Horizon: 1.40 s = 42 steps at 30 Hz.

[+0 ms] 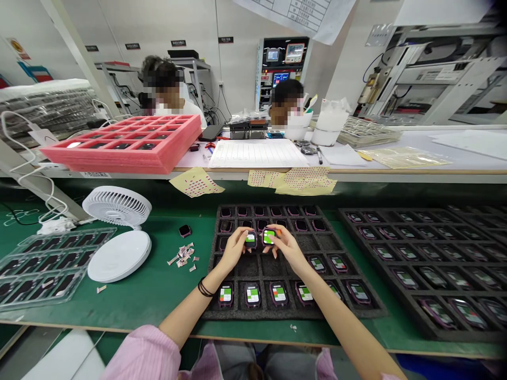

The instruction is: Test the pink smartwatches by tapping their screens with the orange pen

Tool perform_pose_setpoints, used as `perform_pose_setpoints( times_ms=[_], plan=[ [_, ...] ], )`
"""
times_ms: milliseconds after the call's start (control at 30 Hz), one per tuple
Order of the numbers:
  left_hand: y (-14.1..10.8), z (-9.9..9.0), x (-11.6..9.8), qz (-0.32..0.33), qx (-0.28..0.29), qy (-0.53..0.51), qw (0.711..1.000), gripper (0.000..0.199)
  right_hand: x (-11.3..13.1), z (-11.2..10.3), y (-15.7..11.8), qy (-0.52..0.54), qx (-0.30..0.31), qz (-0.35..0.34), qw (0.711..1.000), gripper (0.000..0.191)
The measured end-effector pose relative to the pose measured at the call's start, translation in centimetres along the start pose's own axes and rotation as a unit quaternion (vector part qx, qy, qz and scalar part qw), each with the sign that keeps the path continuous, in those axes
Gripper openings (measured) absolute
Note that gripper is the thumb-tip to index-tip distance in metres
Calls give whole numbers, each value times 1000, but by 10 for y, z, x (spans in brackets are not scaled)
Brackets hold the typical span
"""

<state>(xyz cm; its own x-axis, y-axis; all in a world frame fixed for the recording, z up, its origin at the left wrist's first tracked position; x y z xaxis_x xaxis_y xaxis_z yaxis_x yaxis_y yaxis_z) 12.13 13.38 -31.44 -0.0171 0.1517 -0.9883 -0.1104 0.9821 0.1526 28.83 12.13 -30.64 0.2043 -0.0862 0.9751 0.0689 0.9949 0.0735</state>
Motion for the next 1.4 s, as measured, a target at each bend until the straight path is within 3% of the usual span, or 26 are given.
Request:
perform_pose_setpoints(
  times_ms=[233,1200,1400],
  plan=[
    [2,3,6,-3,18,-25,1000,39,0,-5,3,-16,-53,0,998,39],
    [1,5,7,-21,19,-55,998,42,1,-4,3,13,-47,-5,999,33],
    [-1,6,6,-6,23,-70,997,52,0,-6,3,13,-50,-3,999,35]
  ],
)
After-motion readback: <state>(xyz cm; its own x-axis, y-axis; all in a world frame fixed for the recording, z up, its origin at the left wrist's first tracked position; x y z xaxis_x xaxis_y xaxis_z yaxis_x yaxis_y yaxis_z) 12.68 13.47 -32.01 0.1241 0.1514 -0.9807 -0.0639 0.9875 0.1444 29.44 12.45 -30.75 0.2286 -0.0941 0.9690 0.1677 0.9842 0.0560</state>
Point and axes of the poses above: each hand's wrist, its own y-axis towards the middle knuckle, its own z-axis out of the palm, x = y × z, the point moved 4 cm from there along y, towards the middle knuckle, and after that the axes turned 15 degrees about -x, right-handed, at the moved point
